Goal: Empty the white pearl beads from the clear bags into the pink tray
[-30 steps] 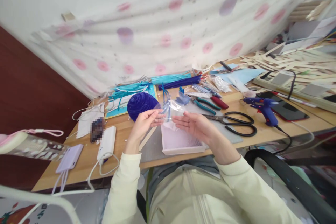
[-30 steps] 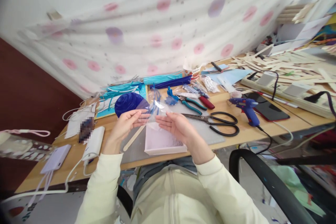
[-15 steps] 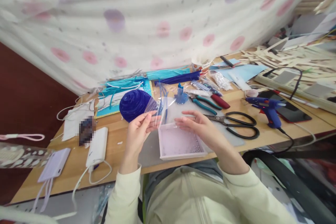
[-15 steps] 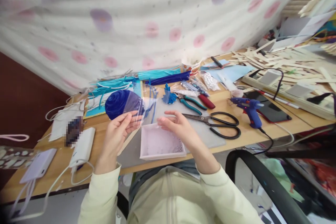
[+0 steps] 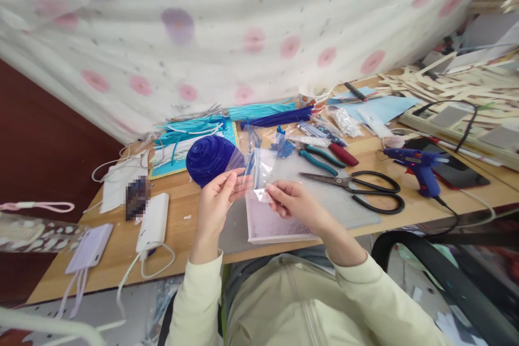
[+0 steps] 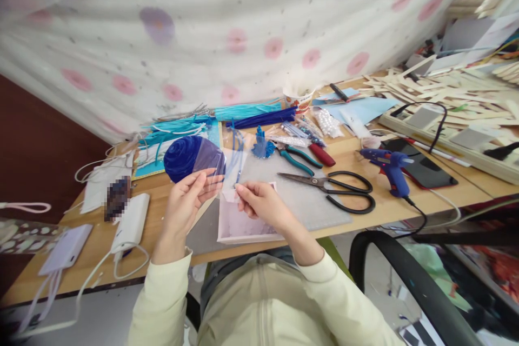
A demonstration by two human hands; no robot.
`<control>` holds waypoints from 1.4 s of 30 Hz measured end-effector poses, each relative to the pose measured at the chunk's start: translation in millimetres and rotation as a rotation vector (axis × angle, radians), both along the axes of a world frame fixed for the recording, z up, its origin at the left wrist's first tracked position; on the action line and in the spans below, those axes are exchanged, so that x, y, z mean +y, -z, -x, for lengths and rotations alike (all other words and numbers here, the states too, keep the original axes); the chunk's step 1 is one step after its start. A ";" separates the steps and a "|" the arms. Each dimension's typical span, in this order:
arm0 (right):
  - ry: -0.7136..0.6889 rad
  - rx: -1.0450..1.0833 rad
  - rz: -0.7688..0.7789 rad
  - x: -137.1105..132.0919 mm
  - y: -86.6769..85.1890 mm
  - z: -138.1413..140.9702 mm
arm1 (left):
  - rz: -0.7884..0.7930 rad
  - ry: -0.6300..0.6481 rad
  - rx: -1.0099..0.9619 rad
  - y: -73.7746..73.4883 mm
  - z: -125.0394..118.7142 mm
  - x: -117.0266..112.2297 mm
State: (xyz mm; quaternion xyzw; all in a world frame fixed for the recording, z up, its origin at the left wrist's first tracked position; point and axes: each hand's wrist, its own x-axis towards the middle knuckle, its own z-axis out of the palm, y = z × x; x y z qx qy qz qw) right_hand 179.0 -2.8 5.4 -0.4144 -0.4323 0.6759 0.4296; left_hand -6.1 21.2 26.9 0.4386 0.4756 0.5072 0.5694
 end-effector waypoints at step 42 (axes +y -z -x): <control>0.258 -0.091 -0.082 16.9 -12.8 -18.7 | 0.093 0.054 -0.068 10.7 -17.4 -3.2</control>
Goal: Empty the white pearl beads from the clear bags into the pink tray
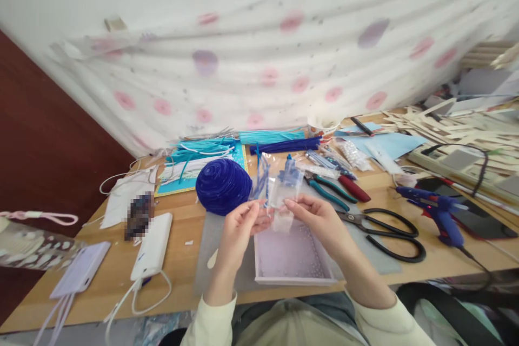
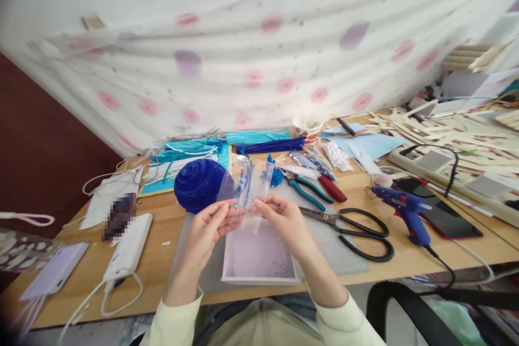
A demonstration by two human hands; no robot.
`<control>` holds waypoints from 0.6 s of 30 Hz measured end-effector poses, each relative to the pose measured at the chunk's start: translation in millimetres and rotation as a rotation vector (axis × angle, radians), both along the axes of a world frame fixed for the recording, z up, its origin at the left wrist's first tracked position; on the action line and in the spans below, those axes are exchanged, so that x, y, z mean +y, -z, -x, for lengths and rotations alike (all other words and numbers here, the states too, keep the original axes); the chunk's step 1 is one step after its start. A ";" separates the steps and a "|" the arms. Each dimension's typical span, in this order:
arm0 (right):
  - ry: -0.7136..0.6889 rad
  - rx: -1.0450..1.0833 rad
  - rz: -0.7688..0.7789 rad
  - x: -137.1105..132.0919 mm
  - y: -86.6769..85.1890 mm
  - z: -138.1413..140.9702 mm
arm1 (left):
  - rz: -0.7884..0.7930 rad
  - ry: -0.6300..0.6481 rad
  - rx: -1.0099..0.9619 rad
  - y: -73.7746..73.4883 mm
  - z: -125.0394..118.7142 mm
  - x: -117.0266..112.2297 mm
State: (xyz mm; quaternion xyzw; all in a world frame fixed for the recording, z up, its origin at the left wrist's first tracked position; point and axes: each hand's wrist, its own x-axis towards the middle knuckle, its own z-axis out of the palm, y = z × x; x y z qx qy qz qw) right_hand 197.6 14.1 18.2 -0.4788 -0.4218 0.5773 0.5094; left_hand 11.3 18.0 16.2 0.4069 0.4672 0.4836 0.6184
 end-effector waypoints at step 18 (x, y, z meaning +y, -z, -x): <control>0.098 -0.327 -0.152 -21.1 -1.6 2.3 | -0.392 0.006 0.315 2.1 -36.5 -33.5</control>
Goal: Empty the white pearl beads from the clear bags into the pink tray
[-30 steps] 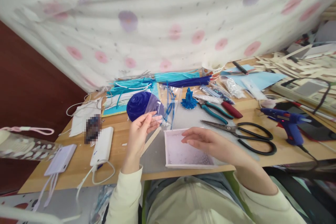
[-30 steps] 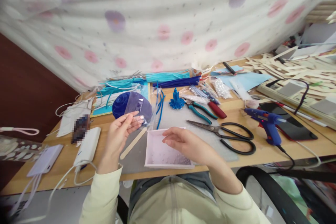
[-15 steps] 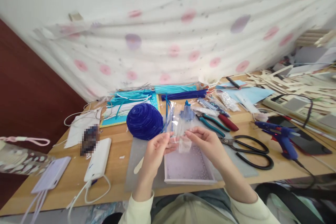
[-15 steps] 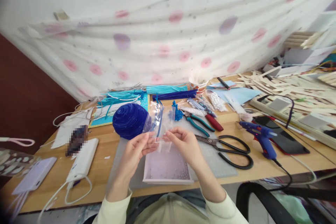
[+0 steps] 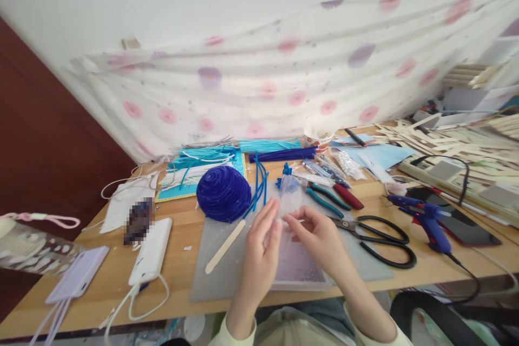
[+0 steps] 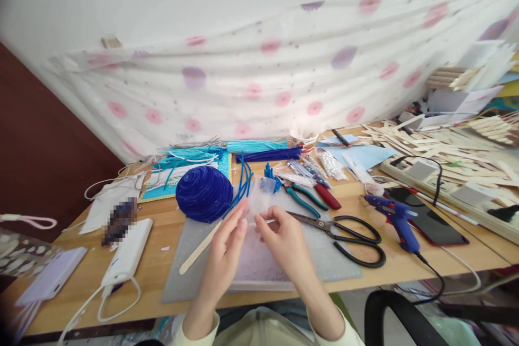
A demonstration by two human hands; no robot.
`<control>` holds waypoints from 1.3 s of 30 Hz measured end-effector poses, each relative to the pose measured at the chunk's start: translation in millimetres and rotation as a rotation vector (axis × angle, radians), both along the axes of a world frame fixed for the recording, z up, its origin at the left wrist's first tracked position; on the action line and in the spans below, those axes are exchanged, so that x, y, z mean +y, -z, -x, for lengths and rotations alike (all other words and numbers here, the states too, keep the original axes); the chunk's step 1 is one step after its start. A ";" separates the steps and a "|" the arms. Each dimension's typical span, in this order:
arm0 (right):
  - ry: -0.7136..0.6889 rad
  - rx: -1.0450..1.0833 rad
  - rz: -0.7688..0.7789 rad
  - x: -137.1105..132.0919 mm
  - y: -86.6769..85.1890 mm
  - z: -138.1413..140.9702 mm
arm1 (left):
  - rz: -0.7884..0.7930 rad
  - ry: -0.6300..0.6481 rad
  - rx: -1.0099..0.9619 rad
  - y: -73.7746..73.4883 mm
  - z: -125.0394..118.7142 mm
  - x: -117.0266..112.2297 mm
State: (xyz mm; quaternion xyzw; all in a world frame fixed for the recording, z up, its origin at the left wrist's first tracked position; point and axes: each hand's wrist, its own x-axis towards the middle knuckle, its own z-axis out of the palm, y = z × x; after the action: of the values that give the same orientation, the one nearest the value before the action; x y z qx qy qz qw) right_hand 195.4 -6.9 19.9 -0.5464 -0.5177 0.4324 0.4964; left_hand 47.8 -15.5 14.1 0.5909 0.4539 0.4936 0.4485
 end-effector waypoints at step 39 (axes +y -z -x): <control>0.926 -0.668 0.087 -63.2 16.7 -163.9 | -0.394 -0.487 0.259 52.1 49.1 -12.8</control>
State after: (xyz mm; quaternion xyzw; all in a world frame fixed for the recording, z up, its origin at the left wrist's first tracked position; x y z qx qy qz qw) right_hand 359.3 -70.1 3.2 -0.8432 -0.3348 -0.0051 0.4206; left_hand -1.3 -28.3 -38.0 0.5983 0.5308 0.5854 0.1331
